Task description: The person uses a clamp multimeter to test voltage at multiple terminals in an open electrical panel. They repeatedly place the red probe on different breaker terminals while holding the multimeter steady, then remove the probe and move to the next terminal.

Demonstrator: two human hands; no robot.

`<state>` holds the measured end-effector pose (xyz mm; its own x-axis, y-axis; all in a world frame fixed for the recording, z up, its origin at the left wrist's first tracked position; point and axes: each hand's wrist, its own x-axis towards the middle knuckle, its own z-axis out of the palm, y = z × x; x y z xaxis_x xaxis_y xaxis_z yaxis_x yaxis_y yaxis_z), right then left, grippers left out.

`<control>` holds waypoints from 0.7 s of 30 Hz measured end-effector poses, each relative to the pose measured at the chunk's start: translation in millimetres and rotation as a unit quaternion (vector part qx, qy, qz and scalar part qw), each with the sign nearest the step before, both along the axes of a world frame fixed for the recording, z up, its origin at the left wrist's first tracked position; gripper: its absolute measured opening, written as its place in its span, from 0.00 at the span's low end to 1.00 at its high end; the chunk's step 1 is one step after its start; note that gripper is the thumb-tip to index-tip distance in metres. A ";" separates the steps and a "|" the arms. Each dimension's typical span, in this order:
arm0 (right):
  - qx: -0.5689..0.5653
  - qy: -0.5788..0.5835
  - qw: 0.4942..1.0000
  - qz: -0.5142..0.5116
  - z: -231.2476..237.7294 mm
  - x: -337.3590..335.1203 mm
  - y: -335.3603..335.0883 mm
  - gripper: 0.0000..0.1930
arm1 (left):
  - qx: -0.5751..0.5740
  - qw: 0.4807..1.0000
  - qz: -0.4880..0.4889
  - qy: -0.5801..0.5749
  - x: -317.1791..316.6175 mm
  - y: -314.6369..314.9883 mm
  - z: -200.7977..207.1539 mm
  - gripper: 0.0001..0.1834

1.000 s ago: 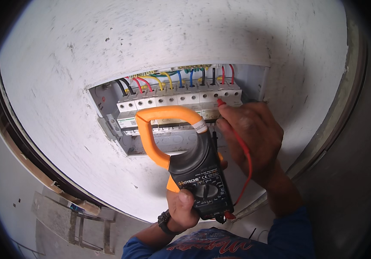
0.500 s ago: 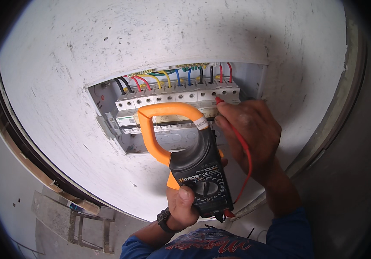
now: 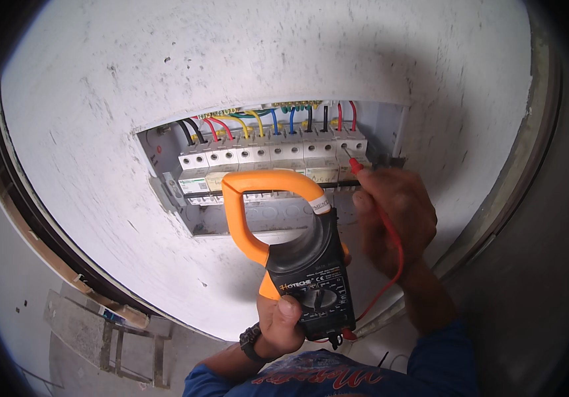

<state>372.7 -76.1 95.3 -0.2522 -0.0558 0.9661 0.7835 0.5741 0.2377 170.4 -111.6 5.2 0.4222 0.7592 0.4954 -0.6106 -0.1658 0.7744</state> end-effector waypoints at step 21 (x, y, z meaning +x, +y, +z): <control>-0.022 0.000 1.000 0.007 0.1 6.3 2.7 0.13 | 0.016 1.000 -0.008 0.002 8.9 6.8 -1.6 0.47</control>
